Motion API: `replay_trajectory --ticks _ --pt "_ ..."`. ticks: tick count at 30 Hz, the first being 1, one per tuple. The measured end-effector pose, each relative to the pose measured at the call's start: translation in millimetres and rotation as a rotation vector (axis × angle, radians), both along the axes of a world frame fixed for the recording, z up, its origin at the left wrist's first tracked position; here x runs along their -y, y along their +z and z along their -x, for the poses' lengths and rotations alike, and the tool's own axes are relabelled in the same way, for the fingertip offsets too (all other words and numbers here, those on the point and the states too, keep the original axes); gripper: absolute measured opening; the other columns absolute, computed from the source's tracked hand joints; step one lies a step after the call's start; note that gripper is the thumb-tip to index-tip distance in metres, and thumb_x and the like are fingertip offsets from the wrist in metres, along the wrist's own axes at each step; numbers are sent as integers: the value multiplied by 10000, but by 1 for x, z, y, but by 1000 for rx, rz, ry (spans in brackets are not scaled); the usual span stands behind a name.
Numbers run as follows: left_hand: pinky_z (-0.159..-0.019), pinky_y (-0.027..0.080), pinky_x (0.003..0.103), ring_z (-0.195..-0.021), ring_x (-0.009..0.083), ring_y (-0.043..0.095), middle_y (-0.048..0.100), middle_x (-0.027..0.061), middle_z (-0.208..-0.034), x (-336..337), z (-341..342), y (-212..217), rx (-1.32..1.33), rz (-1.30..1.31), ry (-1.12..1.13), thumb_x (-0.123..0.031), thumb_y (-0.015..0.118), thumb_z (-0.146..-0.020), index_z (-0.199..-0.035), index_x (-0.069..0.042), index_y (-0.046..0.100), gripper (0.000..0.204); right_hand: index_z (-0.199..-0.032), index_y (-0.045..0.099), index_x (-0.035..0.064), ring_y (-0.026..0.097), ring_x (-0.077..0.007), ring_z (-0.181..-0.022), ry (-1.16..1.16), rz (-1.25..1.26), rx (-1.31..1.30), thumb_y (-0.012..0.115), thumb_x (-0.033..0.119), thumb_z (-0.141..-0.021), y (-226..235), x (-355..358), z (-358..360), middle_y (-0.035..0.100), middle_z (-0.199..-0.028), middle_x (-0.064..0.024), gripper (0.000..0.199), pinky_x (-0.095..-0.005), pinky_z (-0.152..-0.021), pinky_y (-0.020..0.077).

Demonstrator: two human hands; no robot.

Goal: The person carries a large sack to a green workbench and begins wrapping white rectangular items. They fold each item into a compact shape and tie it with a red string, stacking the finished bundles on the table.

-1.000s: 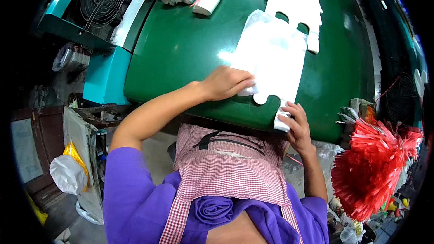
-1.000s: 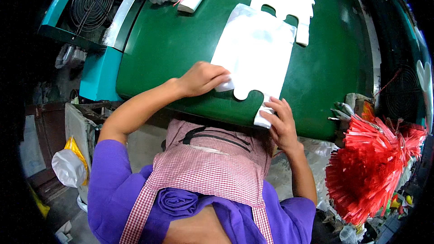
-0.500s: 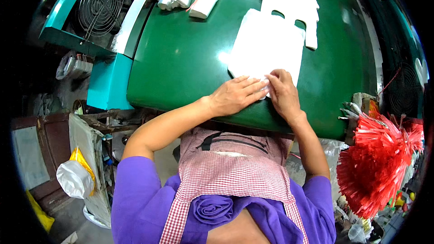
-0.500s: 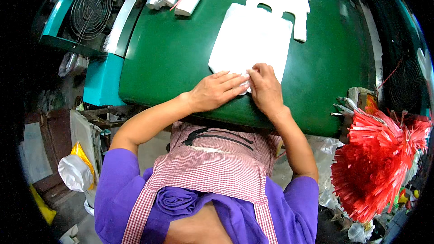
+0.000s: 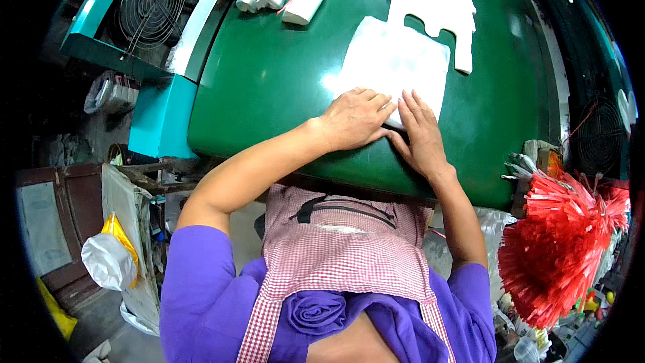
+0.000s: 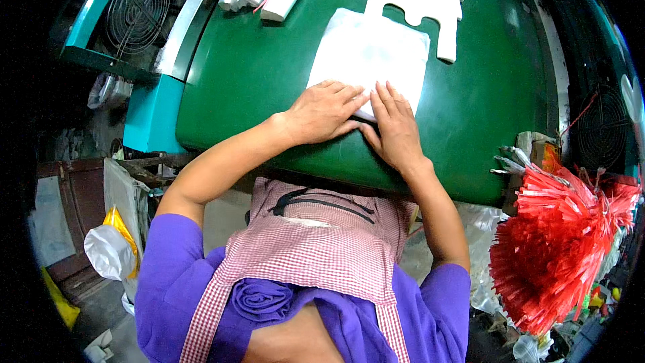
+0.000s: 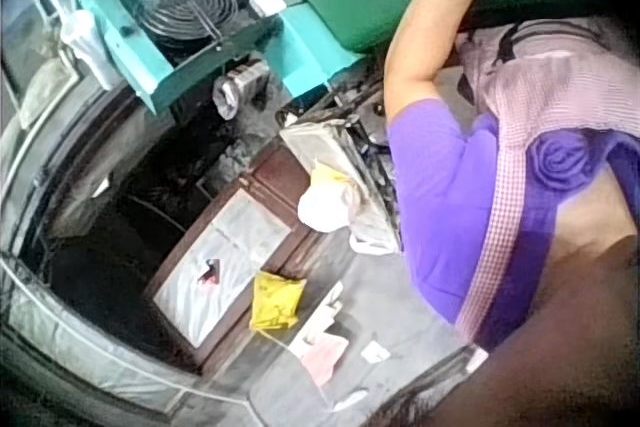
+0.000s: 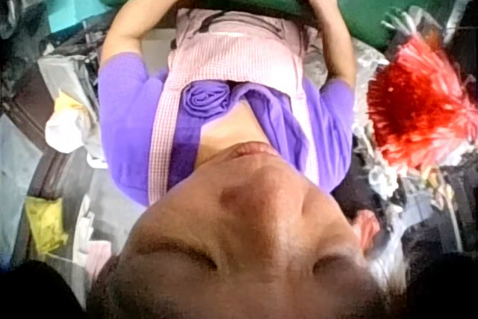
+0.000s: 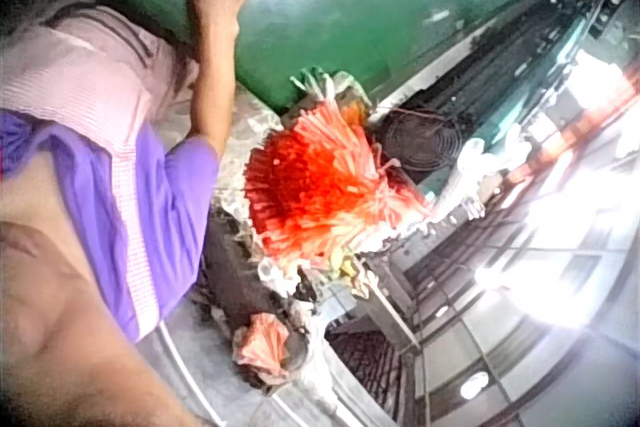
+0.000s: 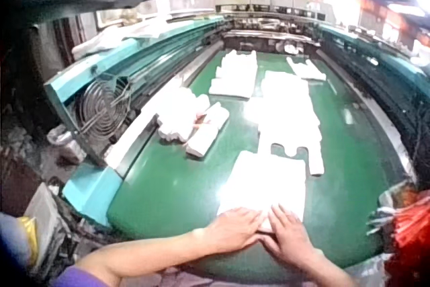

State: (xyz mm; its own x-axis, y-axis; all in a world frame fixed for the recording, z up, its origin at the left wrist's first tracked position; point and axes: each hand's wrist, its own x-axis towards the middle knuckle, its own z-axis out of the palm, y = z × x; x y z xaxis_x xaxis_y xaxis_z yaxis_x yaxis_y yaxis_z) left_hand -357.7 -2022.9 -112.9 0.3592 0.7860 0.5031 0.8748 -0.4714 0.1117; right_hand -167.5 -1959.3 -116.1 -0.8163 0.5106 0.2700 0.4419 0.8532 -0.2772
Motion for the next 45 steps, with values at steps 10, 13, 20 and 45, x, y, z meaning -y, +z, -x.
replay_trajectory --ticks 10,13,20,45 --pt "-825 476 443 -1016 381 552 604 153 -986 -31 28 -4 325 428 -103 -65 612 -727 -849 -5 597 137 -1339 338 -75 534 -283 -1162 -224 1820 -1093 535 268 -949 0 36 -32 482 -1317 -214 556 -386 -947 477" --pt "-1059 322 520 -1352 357 319 473 121 -1358 11 31 7 120 448 -353 -16 641 -718 -942 -63 626 230 -1301 399 -49 558 -242 -1116 -216 1848 -1181 550 117 -910 -8 0 -28 552 -1237 -174 450 -393 -975 459" --pt "-958 317 532 -1094 279 492 547 62 -1028 18 32 23 31 560 -202 -183 649 -767 -969 -155 653 204 -1205 612 132 452 -299 -1279 285 258 -116 523 -32 -798 -1 12 -37 495 -1354 -144 447 -407 -1063 366" --pt "-788 473 395 -949 293 564 591 103 -1029 -4 15 30 -12 355 86 -198 653 -820 -1022 -65 645 243 -991 650 -1 639 -286 -789 -290 609 -335 631 314 -859 2 -4 -21 656 -960 -165 342 -383 -706 512"
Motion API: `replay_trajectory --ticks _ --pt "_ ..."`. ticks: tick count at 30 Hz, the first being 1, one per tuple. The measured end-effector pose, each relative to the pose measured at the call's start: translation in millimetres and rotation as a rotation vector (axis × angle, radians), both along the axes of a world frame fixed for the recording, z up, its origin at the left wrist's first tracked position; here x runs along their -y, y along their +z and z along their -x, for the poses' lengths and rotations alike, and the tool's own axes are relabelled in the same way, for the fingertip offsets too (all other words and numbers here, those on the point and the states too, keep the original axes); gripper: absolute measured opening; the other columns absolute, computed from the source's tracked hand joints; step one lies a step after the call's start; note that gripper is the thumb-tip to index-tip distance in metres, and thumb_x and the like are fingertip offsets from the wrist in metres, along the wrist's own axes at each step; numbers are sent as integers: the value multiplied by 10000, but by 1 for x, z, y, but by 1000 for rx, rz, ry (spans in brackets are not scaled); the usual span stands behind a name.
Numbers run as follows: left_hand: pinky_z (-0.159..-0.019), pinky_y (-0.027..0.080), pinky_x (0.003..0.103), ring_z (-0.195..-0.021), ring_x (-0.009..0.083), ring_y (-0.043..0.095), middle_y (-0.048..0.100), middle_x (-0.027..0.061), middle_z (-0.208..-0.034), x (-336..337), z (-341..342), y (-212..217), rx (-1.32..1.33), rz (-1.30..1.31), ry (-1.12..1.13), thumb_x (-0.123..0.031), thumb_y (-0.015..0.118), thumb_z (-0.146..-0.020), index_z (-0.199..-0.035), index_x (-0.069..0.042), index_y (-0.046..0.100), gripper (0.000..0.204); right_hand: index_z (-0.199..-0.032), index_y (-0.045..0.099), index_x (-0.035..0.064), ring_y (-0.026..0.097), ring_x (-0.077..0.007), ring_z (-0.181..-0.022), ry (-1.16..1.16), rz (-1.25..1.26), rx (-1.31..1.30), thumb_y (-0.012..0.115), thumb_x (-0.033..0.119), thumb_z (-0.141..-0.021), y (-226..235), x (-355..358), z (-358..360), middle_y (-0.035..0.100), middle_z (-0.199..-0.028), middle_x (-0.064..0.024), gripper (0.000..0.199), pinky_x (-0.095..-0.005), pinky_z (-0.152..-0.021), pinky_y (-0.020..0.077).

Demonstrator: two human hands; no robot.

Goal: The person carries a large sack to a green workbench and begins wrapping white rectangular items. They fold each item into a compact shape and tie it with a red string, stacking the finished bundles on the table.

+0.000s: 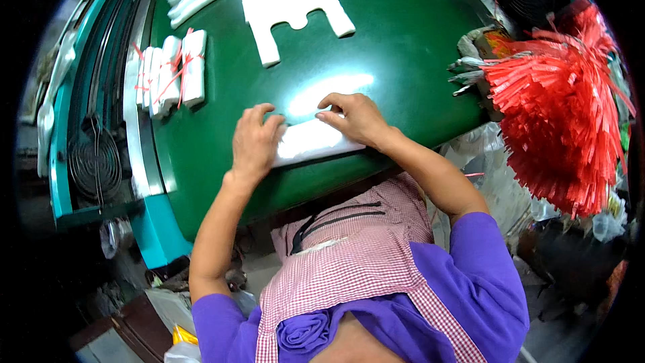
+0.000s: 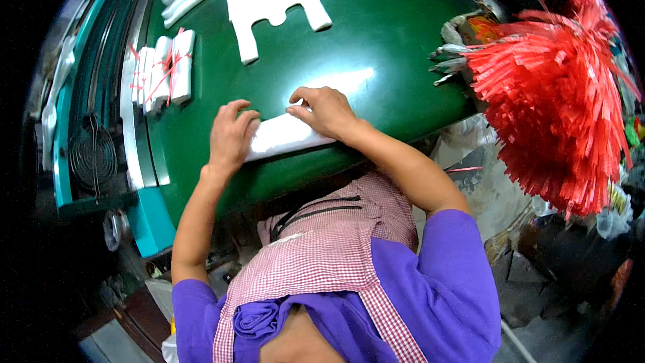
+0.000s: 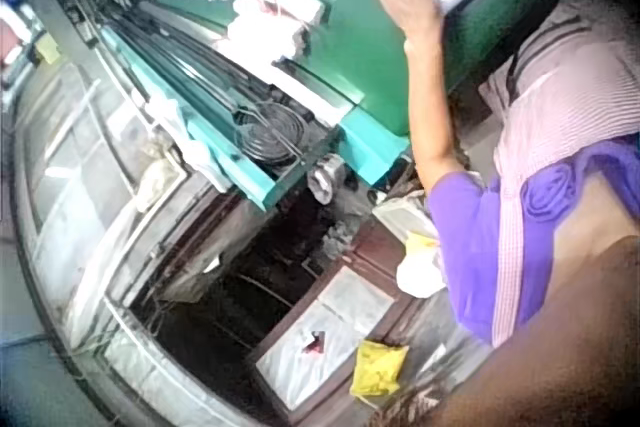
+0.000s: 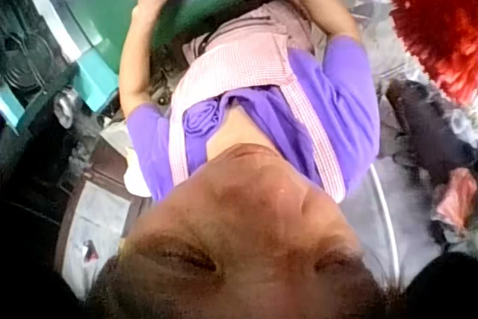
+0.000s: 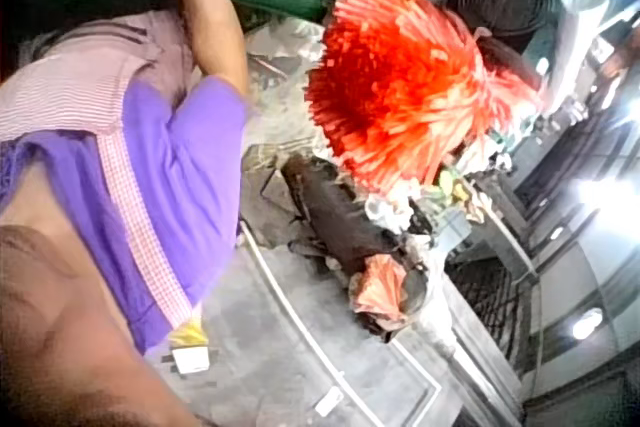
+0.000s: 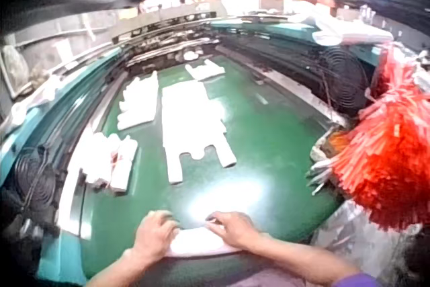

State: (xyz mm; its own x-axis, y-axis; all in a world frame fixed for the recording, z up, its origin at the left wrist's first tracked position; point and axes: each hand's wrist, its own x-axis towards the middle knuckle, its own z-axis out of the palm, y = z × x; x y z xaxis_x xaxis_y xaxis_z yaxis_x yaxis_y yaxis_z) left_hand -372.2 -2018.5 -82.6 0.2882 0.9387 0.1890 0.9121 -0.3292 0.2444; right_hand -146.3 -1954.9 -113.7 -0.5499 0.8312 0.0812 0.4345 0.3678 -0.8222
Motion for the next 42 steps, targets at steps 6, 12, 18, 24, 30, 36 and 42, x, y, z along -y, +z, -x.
replay_trajectory --ticks 6,12,18,24,30,36,42 --pt "-777 470 360 -893 285 583 595 137 -982 0 -18 3 212 441 -33 -248 713 -781 -1086 -34 614 385 -1213 527 10 612 -170 -863 -576 400 -1168 527 303 -952 1 23 -94 624 -1059 -93 392 -251 -691 502" --pt "-711 463 344 -799 282 596 591 145 -881 31 -18 -3 462 367 -62 -172 664 -834 -982 10 572 252 -1034 598 44 563 -106 -750 -878 143 -1406 553 278 -948 8 8 -170 615 -875 -42 253 -245 -608 449" --pt "-776 487 270 -849 98 585 632 41 -955 66 15 -2 1471 637 161 -131 649 -866 -1016 -8 558 215 -882 644 37 539 -82 -580 -686 237 -934 576 185 -938 3 24 -25 606 -707 -20 172 -217 -515 442" --pt "-764 496 246 -820 91 599 647 31 -947 49 -1 3 1528 1055 27 -150 700 -835 -1030 -1 598 265 -979 637 3 611 -105 -619 136 942 -347 534 233 -945 7 100 -1 661 -778 -69 254 -239 -536 502" --pt "-724 517 252 -794 95 620 655 35 -912 43 2 3 1641 902 23 -184 715 -835 -1017 1 598 285 -883 481 108 317 -25 -437 -930 72 -1021 521 244 -970 -9 85 -125 454 -642 29 166 -179 -381 233" --pt "-728 530 264 -792 115 628 654 60 -942 43 2 3 1585 860 67 -186 715 -833 -1015 8 590 294 -829 571 74 332 -14 -437 -1113 98 -934 633 203 -902 -15 17 -164 414 -605 73 161 -178 -390 224" --pt "-676 557 294 -771 156 653 651 84 -956 49 15 -4 1640 829 97 -237 716 -829 -1156 38 525 468 -1174 535 -4 452 -25 -626 -1064 -258 -771 641 93 -882 -14 90 -142 525 -756 59 325 -177 -584 385"
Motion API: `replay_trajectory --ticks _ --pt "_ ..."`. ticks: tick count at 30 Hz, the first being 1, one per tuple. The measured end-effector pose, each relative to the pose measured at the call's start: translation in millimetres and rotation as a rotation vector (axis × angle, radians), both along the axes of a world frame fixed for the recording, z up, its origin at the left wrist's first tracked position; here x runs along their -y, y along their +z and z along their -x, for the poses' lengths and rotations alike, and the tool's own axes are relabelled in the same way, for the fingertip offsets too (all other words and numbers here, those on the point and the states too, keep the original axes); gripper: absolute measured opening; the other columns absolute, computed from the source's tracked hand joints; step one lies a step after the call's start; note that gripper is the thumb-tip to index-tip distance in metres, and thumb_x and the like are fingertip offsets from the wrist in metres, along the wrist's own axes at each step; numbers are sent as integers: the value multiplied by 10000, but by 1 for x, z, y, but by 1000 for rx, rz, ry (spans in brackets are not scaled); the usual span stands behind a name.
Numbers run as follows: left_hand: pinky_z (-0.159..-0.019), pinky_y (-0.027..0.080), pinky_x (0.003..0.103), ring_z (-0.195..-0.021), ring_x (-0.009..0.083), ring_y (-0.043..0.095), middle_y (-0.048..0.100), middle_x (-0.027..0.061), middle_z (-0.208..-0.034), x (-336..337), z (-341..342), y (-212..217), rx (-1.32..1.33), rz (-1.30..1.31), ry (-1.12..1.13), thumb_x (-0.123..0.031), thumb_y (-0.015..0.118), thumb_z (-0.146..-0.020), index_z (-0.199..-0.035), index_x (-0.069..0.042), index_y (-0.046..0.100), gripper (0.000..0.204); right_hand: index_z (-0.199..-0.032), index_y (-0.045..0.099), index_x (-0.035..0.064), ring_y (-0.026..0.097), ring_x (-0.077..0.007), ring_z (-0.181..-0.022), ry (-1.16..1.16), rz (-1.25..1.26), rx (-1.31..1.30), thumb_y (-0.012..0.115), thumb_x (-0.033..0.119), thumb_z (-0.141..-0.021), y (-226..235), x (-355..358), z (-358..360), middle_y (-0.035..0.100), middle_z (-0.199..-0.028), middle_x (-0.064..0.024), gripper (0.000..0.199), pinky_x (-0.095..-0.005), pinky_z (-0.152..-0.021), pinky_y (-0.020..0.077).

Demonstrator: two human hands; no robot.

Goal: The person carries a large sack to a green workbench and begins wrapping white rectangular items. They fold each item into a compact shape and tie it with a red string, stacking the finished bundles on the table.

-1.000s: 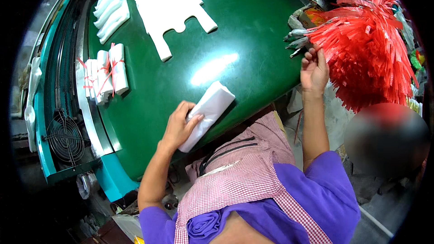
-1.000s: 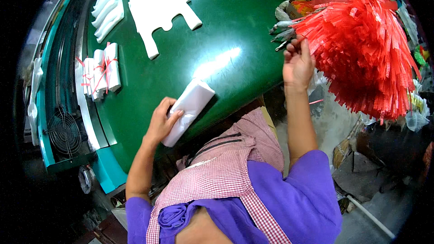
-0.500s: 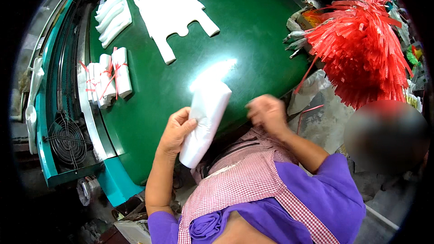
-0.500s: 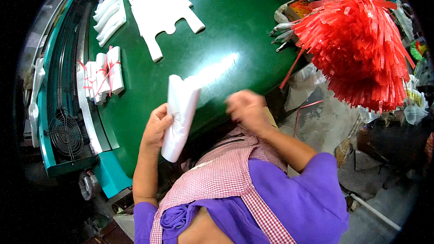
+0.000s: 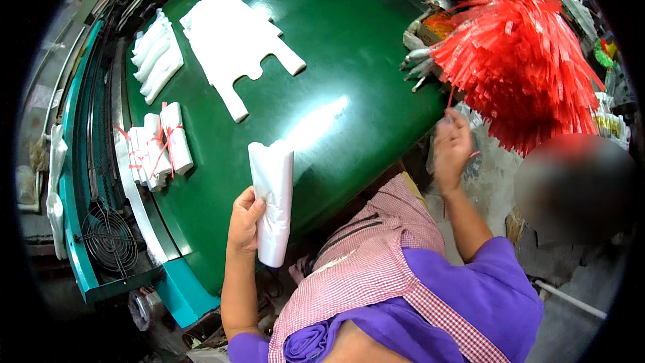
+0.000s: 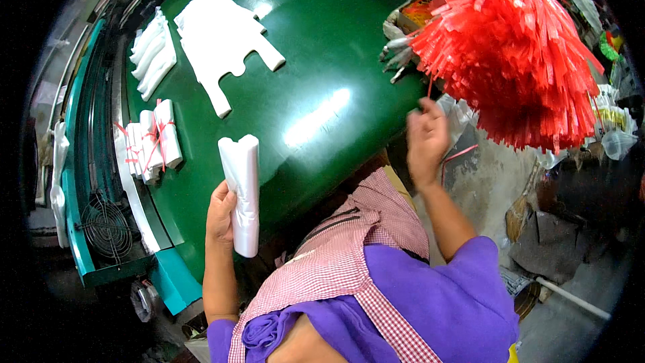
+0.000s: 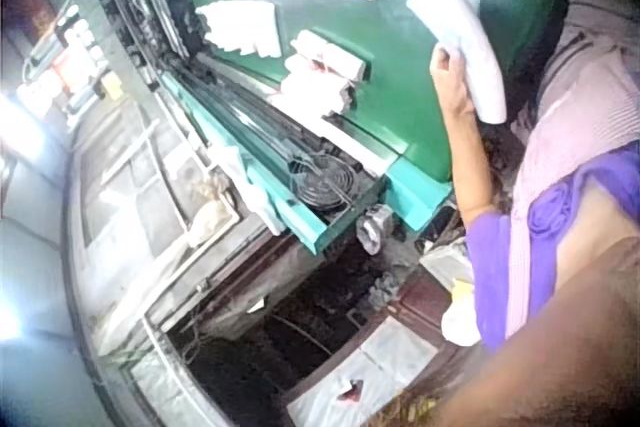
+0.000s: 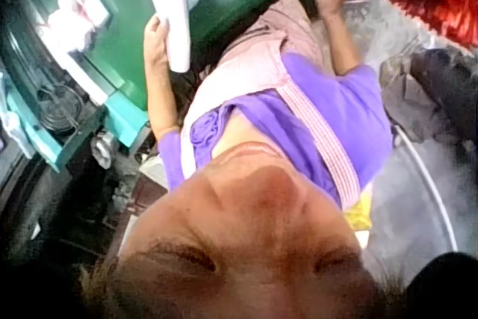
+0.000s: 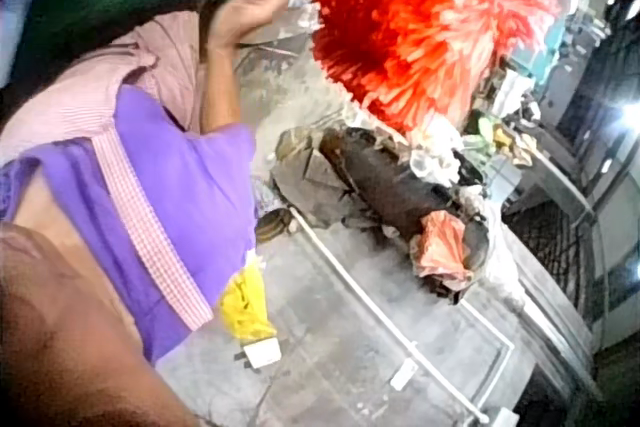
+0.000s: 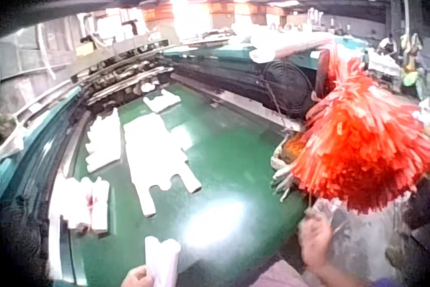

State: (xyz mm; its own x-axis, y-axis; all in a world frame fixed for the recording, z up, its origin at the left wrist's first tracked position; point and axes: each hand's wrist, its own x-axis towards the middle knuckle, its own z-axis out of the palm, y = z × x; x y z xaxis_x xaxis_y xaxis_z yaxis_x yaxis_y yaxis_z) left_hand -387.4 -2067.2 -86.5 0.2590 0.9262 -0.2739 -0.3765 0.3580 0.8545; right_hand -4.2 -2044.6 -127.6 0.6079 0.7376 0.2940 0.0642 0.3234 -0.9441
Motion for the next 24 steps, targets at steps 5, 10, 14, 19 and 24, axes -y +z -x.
replay_trajectory --ticks 5,10,14,19,24 --pt "-696 549 296 -791 159 646 647 93 -958 -16 -22 1 -25 1 -58 -208 644 -872 -1178 38 515 414 -873 654 1 505 -48 -680 63 358 69 629 179 -889 -12 -46 -44 599 -746 20 180 -224 -618 430" --pt "-730 549 309 -826 172 654 650 101 -1001 -16 -33 11 -26 2 -122 -197 661 -853 -1180 53 519 436 -941 633 18 633 -282 -789 623 -22 964 564 113 -845 -22 -71 89 672 -863 -130 152 -404 -728 500" --pt "-780 527 295 -832 144 645 666 76 -963 -12 -19 11 -20 77 -171 -111 629 -864 -1069 44 582 261 -869 667 28 612 -363 -914 1691 25 913 594 201 -800 27 19 153 646 -943 -189 200 -450 -778 490" --pt "-716 494 257 -780 107 611 667 67 -912 -42 2 24 -528 -241 -20 -41 577 -855 -1083 59 612 251 -810 654 24 507 -312 -1102 1512 -34 800 628 171 -815 24 5 102 579 -1057 -160 149 -415 -882 452" --pt "-703 483 295 -767 167 610 673 126 -829 -42 -23 8 -1022 -432 -374 -65 604 -830 -1043 24 647 235 -825 625 -16 625 -193 -872 1712 253 77 541 149 -893 62 -40 143 652 -983 -116 198 -332 -789 495"
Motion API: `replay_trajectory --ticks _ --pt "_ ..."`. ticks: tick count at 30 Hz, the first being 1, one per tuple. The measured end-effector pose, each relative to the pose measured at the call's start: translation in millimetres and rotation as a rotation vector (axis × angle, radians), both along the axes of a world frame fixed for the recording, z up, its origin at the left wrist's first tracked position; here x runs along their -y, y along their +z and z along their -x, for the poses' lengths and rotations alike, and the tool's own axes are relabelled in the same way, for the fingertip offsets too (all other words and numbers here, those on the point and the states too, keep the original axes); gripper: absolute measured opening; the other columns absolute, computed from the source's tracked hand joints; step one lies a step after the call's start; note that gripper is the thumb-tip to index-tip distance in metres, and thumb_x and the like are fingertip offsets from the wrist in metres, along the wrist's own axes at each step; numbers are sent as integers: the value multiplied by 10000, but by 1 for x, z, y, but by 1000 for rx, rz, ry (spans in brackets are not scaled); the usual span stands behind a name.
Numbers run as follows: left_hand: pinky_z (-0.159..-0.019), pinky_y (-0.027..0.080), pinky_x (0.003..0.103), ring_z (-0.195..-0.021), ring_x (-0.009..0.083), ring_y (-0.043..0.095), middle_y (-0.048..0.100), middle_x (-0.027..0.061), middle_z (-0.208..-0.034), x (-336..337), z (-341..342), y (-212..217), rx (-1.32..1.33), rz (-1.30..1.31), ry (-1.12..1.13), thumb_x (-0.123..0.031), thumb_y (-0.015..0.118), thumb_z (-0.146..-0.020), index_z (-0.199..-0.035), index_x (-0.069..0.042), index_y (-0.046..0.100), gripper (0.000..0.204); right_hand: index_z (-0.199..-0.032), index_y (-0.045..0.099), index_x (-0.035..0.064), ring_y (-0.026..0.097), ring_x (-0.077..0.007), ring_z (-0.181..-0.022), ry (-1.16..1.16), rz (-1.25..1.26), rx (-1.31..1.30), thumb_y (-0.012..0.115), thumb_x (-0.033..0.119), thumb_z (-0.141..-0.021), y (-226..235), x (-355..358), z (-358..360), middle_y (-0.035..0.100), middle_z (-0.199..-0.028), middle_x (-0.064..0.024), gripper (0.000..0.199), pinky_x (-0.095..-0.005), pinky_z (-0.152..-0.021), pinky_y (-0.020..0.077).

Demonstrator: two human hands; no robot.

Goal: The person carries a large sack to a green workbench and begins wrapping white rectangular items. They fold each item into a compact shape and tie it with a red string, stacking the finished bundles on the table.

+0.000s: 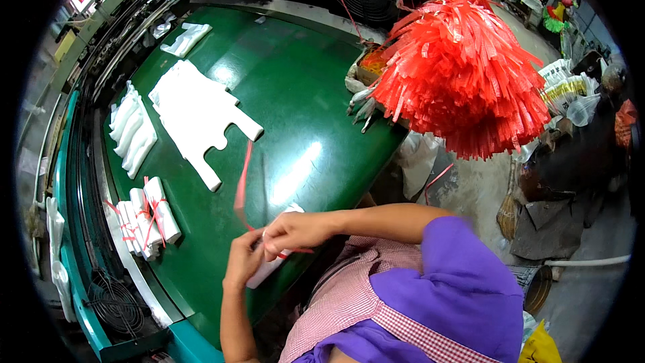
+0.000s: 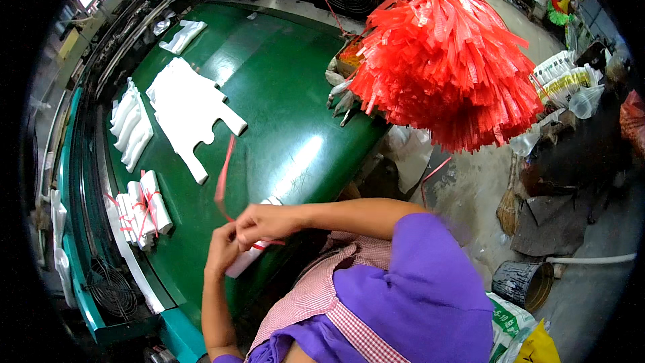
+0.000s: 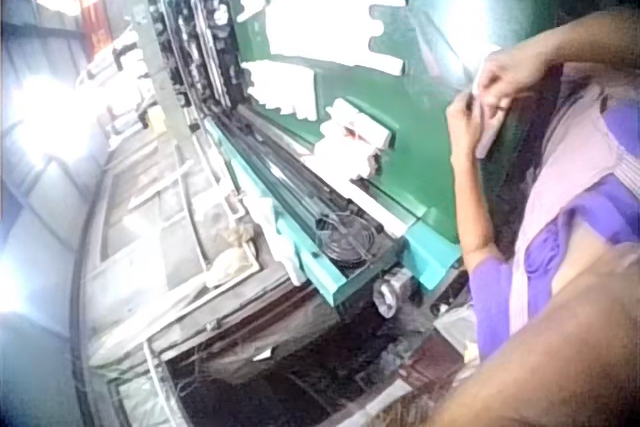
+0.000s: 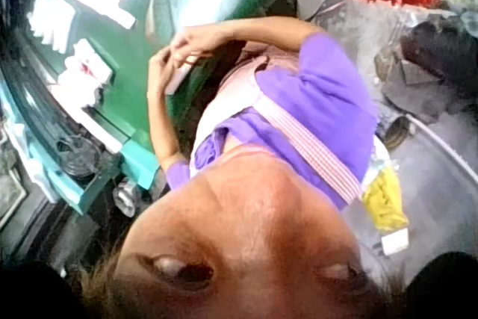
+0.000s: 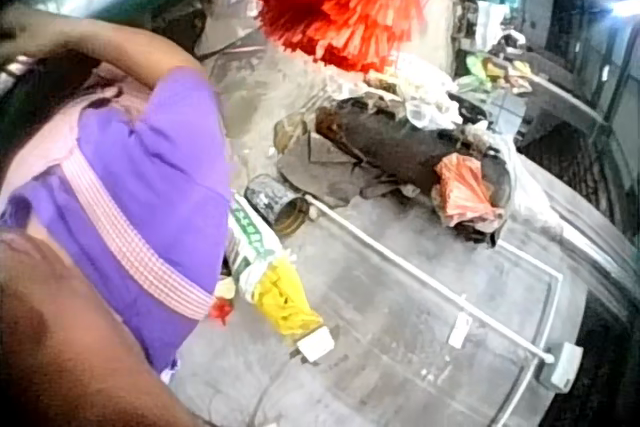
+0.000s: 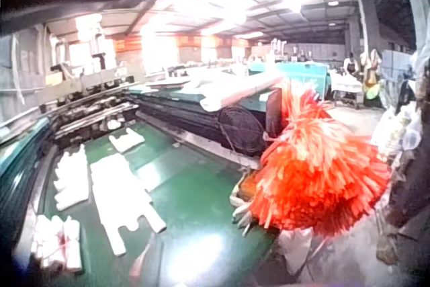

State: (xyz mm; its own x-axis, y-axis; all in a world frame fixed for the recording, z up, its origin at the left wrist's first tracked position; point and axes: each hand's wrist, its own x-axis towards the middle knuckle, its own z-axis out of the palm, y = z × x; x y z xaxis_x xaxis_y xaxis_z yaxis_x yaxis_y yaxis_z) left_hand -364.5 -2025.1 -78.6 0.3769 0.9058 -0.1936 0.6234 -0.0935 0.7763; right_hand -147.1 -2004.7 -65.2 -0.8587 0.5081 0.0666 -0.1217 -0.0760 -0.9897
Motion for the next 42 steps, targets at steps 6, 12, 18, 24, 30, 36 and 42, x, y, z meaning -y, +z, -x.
replay_trajectory --ticks 6,12,18,24,30,36,42 --pt "-663 460 309 -745 192 571 617 89 -870 17 -7 -31 250 -395 223 -32 673 -797 -978 18 665 188 -944 629 -40 647 -213 -667 -84 -64 252 498 28 -816 -37 -18 26 643 -769 -111 196 -355 -617 518" --pt "-526 373 185 -591 42 475 633 50 -838 20 4 -40 623 -42 492 -36 631 -874 -916 27 651 79 -849 634 4 588 -308 -915 -409 -1081 321 599 114 -731 -36 15 23 569 -956 -155 165 -454 -670 521" --pt "-650 453 231 -710 97 533 616 62 -852 15 6 -56 519 -276 313 -11 629 -852 -873 25 606 47 -724 632 -6 571 -233 -542 -194 -431 328 576 140 -770 -33 -7 43 590 -624 -89 162 -292 -473 460" --pt "-674 475 356 -808 280 570 571 97 -901 32 -1 -35 19 -931 -91 -23 663 -724 -827 -44 578 135 -954 643 -26 598 -153 -640 -304 -465 82 547 106 -868 -79 -28 60 645 -852 -101 185 -276 -576 493" --pt "-613 441 341 -686 256 530 523 99 -766 4 29 -20 -32 -695 222 -25 624 -771 -777 -7 500 125 -826 610 -6 589 -285 -676 -332 -508 389 672 146 -756 -29 -21 39 593 -773 -151 179 -384 -630 477" --pt "-607 449 307 -706 187 574 554 67 -791 -24 70 -32 -120 -436 559 -129 629 -841 -808 -12 571 134 -1038 525 25 551 -306 -985 -20 -1293 439 710 183 -690 3 -19 65 543 -1082 -150 425 -411 -833 459" --pt "-691 501 308 -839 230 610 609 106 -942 -27 132 -17 154 -879 799 -150 652 -847 -974 -51 625 163 -1286 452 69 634 -335 -890 -363 -790 598 658 222 -804 -14 -113 136 642 -977 -204 546 -417 -757 496"
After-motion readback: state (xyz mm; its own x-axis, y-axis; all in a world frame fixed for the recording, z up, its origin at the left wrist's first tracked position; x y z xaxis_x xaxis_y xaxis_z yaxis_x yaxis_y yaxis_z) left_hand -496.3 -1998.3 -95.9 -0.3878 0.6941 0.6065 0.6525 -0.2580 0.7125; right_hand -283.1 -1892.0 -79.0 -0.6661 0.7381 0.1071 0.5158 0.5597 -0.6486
